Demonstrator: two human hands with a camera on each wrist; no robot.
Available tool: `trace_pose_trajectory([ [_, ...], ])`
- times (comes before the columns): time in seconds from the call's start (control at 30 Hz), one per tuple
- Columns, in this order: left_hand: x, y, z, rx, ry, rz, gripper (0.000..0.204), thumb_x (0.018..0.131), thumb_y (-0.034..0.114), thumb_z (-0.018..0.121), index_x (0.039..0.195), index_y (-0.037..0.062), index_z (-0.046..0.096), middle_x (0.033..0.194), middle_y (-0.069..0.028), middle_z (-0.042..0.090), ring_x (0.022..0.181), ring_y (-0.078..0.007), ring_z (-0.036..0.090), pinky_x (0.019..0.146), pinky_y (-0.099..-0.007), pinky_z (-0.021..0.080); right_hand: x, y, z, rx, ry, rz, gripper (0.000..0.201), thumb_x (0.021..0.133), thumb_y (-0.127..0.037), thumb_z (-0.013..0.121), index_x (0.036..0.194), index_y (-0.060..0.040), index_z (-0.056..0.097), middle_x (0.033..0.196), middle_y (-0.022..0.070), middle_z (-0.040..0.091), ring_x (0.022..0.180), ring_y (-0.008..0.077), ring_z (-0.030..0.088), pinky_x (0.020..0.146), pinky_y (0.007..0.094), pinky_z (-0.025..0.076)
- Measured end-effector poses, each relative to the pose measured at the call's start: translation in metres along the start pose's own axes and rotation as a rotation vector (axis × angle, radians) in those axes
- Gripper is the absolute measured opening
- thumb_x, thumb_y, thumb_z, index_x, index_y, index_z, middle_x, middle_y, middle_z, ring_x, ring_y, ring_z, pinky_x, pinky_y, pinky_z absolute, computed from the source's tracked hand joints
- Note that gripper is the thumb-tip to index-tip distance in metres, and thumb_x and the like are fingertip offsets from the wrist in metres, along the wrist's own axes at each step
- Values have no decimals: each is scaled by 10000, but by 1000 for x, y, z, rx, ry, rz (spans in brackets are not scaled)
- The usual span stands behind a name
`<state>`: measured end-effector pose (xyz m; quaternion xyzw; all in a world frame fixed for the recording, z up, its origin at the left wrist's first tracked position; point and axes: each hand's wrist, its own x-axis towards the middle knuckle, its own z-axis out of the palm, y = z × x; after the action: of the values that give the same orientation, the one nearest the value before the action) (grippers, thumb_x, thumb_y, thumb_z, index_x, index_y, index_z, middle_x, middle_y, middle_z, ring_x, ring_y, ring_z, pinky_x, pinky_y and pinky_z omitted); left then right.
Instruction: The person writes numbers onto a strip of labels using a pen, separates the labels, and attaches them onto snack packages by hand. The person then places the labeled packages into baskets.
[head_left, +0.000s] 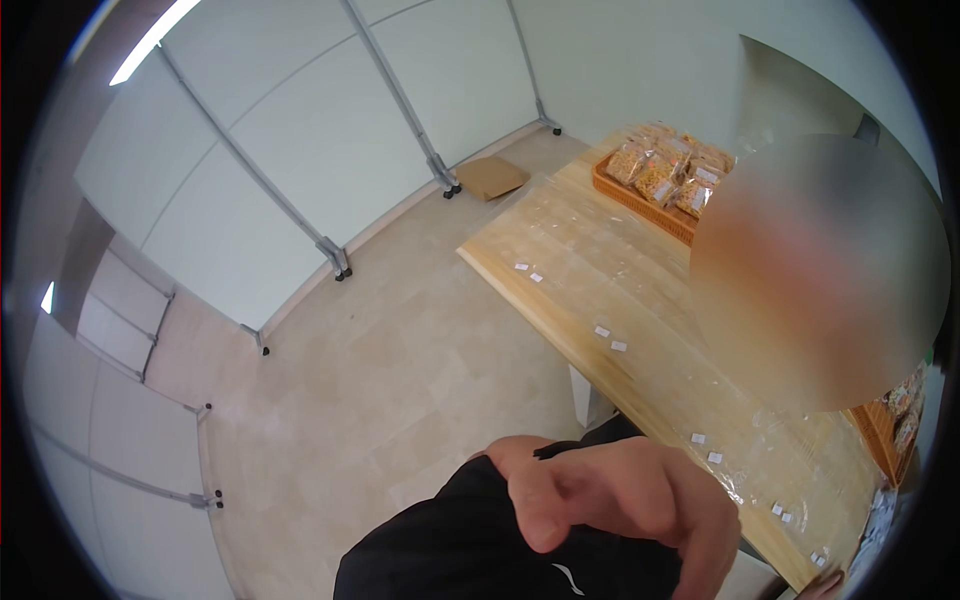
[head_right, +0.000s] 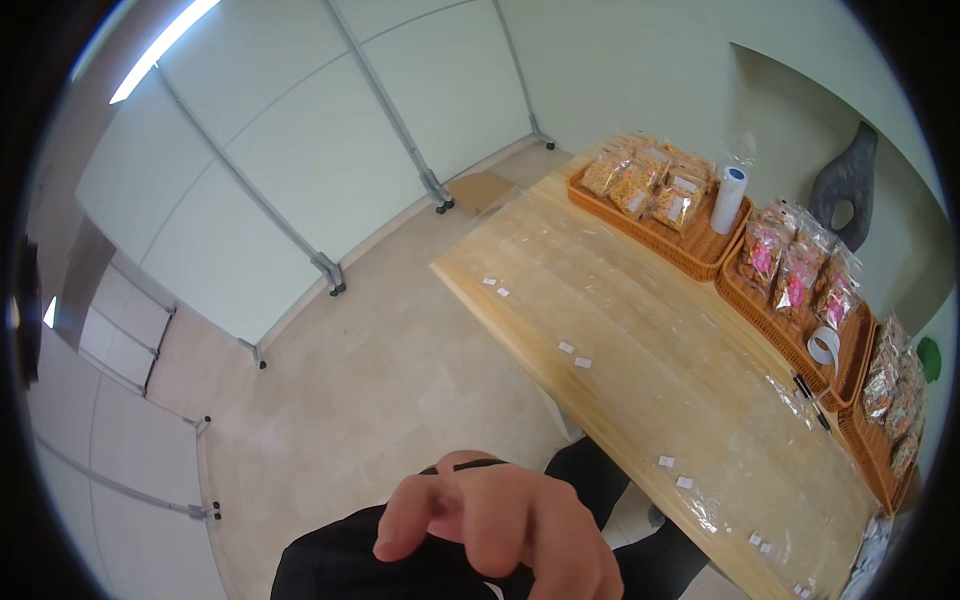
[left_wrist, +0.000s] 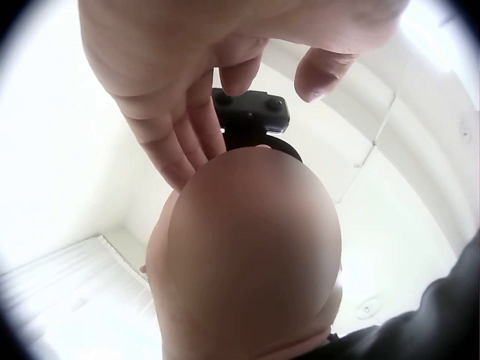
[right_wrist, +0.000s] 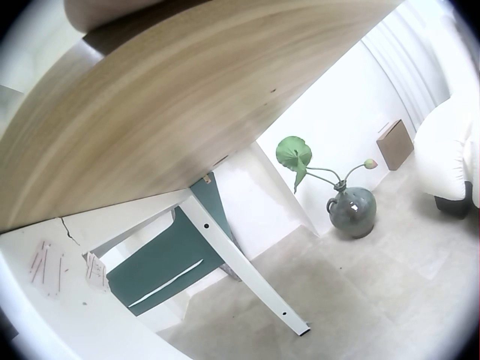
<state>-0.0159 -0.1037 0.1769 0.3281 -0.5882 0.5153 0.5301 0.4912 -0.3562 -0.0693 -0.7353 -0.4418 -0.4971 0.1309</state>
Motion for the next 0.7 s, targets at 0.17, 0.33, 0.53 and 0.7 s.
trace_pose_trajectory([
  [0.17, -2, -18, 46, 55, 363, 108, 683, 930, 373, 551, 1516, 75, 365, 1144, -386, 520, 1037, -467, 615, 847, -462, 563, -10, 9, 13, -113, 50, -36, 415, 974, -521, 588, 870, -121, 633, 841, 79, 586, 688, 273, 594, 600, 398, 504],
  [0.33, -2, -14, 41, -80, 324, -52, 448, 847, 331, 588, 970, -98, 552, 1116, -355, 517, 934, -396, 611, 757, -443, 546, -12, 11, 13, -116, 26, -30, 409, 968, -524, 596, 868, -129, 631, 860, 83, 589, 706, 282, 597, 609, 401, 504],
  [0.53, -2, -12, 10, -89, 43, -21, 435, 834, 312, 581, 969, -102, 576, 1084, -325, 543, 905, -345, 608, 699, -417, 530, -5, 5, 4, -117, 48, -58, 392, 960, -517, 616, 906, -130, 640, 894, 93, 588, 755, 306, 601, 644, 430, 506],
  [0.7, 7, -7, 52, -1, 460, -120, 551, 853, 316, 589, 1294, -14, 583, 1114, -294, 563, 957, -345, 600, 744, -410, 512, -46, 37, 38, -67, -62, 52, 379, 953, -494, 636, 944, -115, 644, 929, 119, 611, 818, 342, 610, 700, 464, 502],
])
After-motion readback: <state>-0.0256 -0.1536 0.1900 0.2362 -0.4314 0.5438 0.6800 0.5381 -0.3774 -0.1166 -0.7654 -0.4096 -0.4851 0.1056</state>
